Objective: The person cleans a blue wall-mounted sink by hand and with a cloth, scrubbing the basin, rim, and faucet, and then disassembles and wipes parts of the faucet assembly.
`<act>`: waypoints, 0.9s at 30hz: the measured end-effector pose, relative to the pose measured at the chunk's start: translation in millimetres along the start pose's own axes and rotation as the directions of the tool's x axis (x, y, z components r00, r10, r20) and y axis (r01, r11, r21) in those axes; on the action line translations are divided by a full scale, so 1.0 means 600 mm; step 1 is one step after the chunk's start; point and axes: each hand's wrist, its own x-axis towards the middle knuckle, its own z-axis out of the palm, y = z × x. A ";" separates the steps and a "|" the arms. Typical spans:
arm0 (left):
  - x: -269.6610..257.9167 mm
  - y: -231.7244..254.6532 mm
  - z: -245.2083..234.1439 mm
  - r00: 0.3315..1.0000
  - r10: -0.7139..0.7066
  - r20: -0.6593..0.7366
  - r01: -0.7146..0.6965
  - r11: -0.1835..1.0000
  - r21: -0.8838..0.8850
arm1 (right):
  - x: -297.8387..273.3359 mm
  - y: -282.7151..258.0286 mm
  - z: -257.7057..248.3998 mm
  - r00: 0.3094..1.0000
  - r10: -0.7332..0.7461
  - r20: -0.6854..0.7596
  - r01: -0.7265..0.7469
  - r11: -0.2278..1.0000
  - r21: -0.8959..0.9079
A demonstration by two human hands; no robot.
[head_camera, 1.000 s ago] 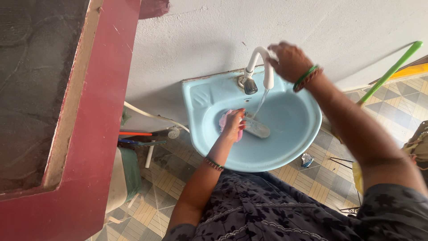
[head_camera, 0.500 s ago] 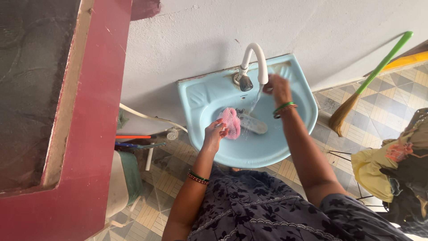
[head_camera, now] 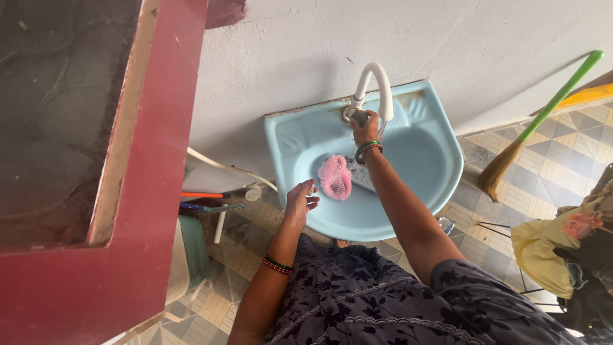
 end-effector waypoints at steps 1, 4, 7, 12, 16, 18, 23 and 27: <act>0.000 0.004 -0.006 1.000 0.016 0.012 -0.016 1.000 0.004 | 0.002 -0.003 0.009 0.998 -0.070 -0.009 0.069 0.995 -0.075; -0.015 0.007 -0.012 1.000 0.019 0.005 -0.020 0.999 0.039 | 0.003 0.002 0.005 0.881 0.407 0.243 -0.473 0.786 0.398; -0.018 0.009 -0.014 1.000 0.006 0.003 -0.006 0.999 0.050 | 0.009 -0.002 0.000 0.745 0.380 0.548 -0.659 0.292 0.693; -0.029 0.016 -0.009 1.000 0.008 0.018 -0.009 0.998 0.068 | -0.013 0.004 -0.032 0.592 0.573 0.566 -0.707 0.034 0.706; -0.033 0.011 -0.013 0.999 0.013 0.031 -0.014 0.998 0.056 | -0.041 0.010 -0.063 0.578 0.595 0.558 -0.507 -0.274 0.818; -0.027 0.008 -0.011 0.999 0.003 0.034 -0.005 0.998 0.056 | -0.030 -0.002 -0.074 0.596 0.587 0.549 -0.501 -0.263 0.825; -0.027 0.002 0.015 0.999 -0.007 0.050 0.004 0.998 0.064 | 0.039 -0.065 -0.066 0.724 0.418 0.548 -0.515 -0.199 0.834; -0.042 0.004 0.020 0.999 -0.018 0.042 0.014 0.996 0.089 | 0.083 -0.065 -0.069 0.775 0.266 0.573 -0.555 -0.145 0.819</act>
